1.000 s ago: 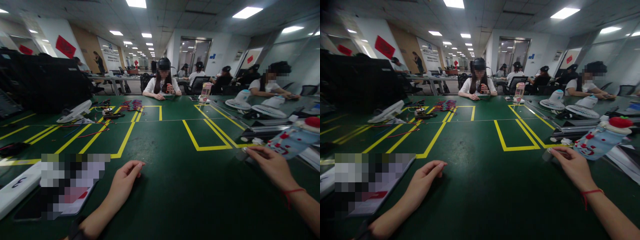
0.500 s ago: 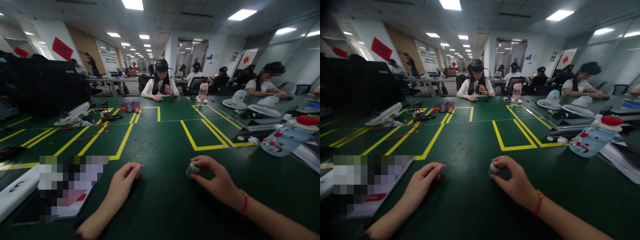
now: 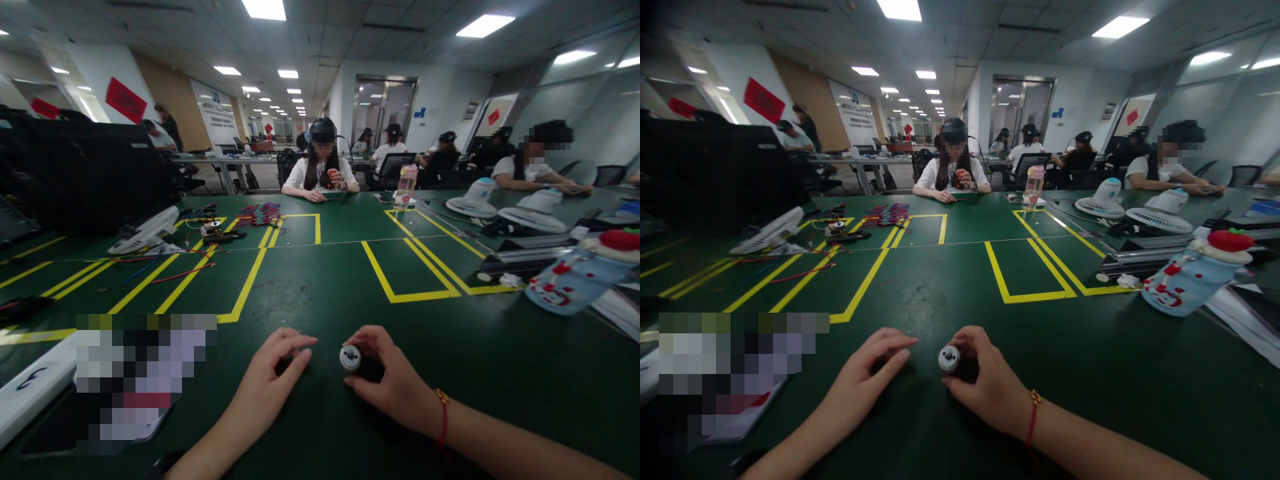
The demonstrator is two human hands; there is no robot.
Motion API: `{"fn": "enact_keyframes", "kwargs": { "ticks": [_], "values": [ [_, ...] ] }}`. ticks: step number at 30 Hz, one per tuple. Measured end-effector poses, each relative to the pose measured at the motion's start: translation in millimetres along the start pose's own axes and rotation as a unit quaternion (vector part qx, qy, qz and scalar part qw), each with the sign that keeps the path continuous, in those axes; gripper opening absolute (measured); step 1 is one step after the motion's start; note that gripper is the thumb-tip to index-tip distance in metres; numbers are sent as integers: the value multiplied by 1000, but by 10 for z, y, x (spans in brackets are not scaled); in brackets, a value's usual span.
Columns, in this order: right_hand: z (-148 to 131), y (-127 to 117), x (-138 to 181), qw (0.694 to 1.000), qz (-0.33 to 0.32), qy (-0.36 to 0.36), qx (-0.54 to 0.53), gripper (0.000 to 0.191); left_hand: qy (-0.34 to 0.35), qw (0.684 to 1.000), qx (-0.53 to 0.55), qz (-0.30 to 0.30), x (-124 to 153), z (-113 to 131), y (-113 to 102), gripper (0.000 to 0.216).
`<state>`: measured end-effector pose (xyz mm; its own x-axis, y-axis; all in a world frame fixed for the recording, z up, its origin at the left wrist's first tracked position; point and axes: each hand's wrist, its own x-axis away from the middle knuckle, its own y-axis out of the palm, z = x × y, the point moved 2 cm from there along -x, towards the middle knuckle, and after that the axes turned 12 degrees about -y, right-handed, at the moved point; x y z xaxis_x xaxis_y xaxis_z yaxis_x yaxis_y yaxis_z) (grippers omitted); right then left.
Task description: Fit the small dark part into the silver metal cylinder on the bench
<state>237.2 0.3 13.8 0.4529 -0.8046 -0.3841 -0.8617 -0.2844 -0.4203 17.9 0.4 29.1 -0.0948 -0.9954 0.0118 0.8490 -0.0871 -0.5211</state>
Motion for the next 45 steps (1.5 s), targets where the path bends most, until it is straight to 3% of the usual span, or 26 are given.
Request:
{"fn": "enact_keyframes", "kwargs": {
  "ticks": [3,6,16,22,26,31,38,41,45],
  "values": [
    [4,11,-12,1000,-5,15,-11,52,44,998,-43,-32,48,210,150,24],
    [-5,6,-25,1000,-11,11,-8,46,55,996,-72,-20,41,343,261,23],
    [-63,-6,-69,999,-24,-2,22,36,59,998,-25,5,-26,405,349,14],
    [-71,-25,-56,999,-28,-8,45,42,18,998,41,38,-40,289,229,20],
    [-53,-42,-28,998,-20,-14,65,43,7,999,-42,3,-50,137,188,17],
    [-46,-53,-34,997,-20,-8,68,42,26,983,-182,-21,-37,100,283,11],
    [-32,-48,-24,997,-13,-10,75,44,18,986,-161,-23,-72,70,293,18],
    [26,-228,-37,994,22,-7,108,49,3,996,-84,-18,-87,28,156,25],
    [261,-842,8,969,111,16,221,47,-52,999,-11,4,-76,-104,-148,34]
  ]
}}
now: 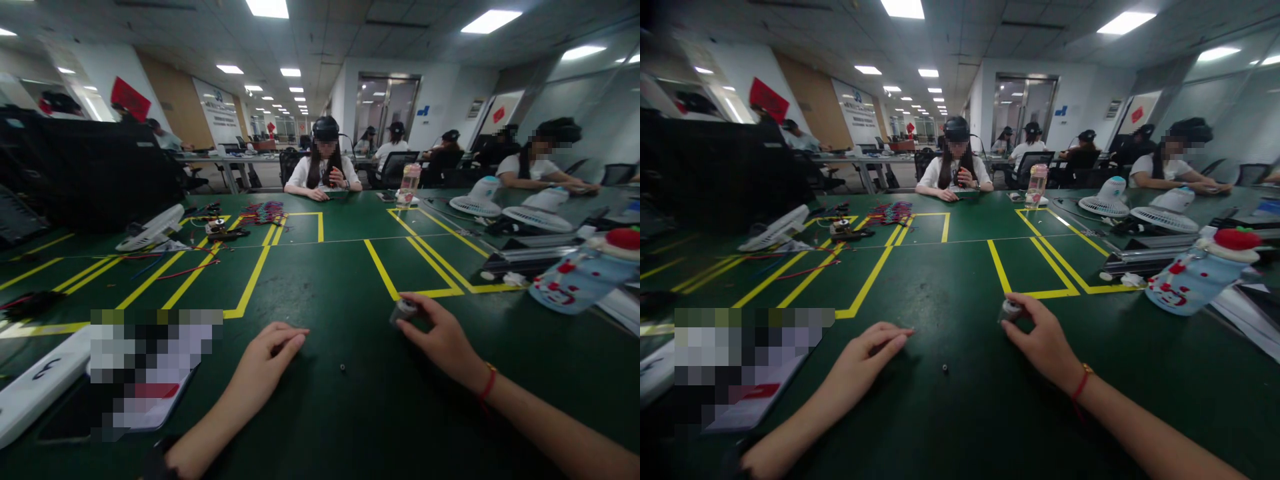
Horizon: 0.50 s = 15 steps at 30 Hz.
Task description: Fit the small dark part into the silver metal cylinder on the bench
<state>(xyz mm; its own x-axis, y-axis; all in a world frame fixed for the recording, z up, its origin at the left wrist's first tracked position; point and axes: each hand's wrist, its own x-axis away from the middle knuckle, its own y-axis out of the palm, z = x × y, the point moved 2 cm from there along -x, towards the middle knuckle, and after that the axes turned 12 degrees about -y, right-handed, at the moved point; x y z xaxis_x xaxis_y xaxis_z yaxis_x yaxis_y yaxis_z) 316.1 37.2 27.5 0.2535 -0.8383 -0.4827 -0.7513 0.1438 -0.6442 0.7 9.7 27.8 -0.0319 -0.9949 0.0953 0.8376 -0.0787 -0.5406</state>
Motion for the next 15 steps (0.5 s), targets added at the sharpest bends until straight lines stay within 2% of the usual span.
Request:
{"fn": "enact_keyframes", "kwargs": {
  "ticks": [3,6,9,12,15],
  "values": [
    [528,-447,36,992,63,57,94,53,-40,998,22,44,15,-151,-199,35],
    [1008,-848,159,968,110,122,192,55,-75,993,43,75,29,-261,-285,36],
    [1282,-1083,262,950,122,149,247,51,-86,992,53,77,31,-286,-280,36],
    [1260,-1113,279,936,145,145,287,57,-80,994,46,66,27,-267,-253,34],
    [884,-915,225,918,171,70,350,69,-74,994,44,64,28,-249,-240,31]
  ]
}}
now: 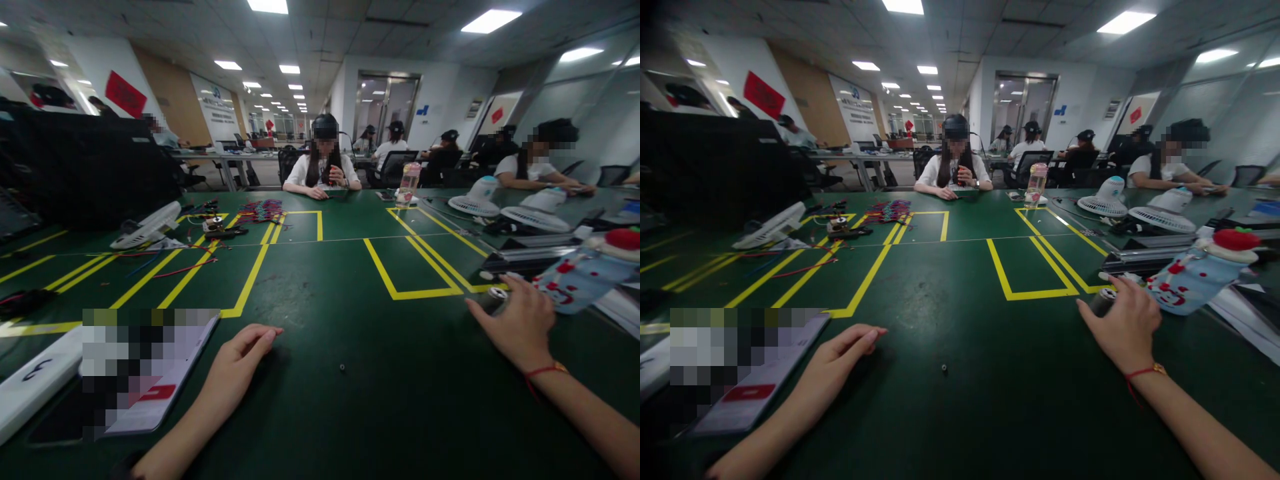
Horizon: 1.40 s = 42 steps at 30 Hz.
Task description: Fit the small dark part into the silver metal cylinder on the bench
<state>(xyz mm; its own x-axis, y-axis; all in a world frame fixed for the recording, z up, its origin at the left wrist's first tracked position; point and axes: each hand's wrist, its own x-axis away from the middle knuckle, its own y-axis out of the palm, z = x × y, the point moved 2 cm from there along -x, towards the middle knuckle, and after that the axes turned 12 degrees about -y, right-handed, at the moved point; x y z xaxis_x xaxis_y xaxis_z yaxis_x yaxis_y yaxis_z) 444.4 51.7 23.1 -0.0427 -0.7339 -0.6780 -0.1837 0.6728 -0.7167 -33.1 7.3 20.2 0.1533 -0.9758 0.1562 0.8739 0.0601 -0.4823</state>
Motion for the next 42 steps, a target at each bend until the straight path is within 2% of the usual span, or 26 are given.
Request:
{"fn": "enact_keyframes", "kwargs": {
  "ticks": [2,3,5,7,9,12,15,17,20,22,24,27,30,38,42],
  "values": [
    [-486,-54,59,994,-22,-105,-30,60,5,1000,-1,1,6,8,5,29],
    [-765,-64,107,980,-70,-165,-87,52,8,1000,-4,-1,9,9,8,29],
    [-1317,-47,233,923,-214,-241,-208,43,15,1000,-9,-7,16,6,11,29],
    [-1775,-14,348,874,-286,-276,-280,50,20,1000,-15,-13,19,-8,7,29],
    [-2079,53,424,844,-316,-297,-316,46,22,999,-23,-17,18,-29,-2,29],
    [-2226,162,458,829,-323,-314,-330,24,24,999,-32,-21,15,-58,-21,29],
    [-2053,165,386,847,-297,-310,-314,20,30,999,-37,-25,17,-73,-30,27],
    [-1784,78,258,880,-244,-298,-280,19,34,998,-40,-28,17,-76,-23,26],
    [-1193,-136,-19,946,-111,-258,-164,19,40,998,-41,-29,7,-78,2,25],
    [-736,-261,-189,977,-64,-196,-60,20,45,998,-42,-30,-5,-80,23,25],
    [-316,-327,-298,988,-84,-128,34,24,49,997,-42,-31,-14,-83,38,25],
    [114,-323,-338,979,-174,-50,93,30,50,997,-44,-32,-15,-88,42,25],
    [274,-280,-325,972,-218,-8,83,33,47,997,-49,-33,-7,-94,32,25],
    [354,-215,-339,971,-223,38,77,37,50,997,-54,-30,3,-83,30,26],
    [431,-189,-320,974,-199,84,61,35,52,996,-58,-32,-6,-79,35,26]
  ]
}}
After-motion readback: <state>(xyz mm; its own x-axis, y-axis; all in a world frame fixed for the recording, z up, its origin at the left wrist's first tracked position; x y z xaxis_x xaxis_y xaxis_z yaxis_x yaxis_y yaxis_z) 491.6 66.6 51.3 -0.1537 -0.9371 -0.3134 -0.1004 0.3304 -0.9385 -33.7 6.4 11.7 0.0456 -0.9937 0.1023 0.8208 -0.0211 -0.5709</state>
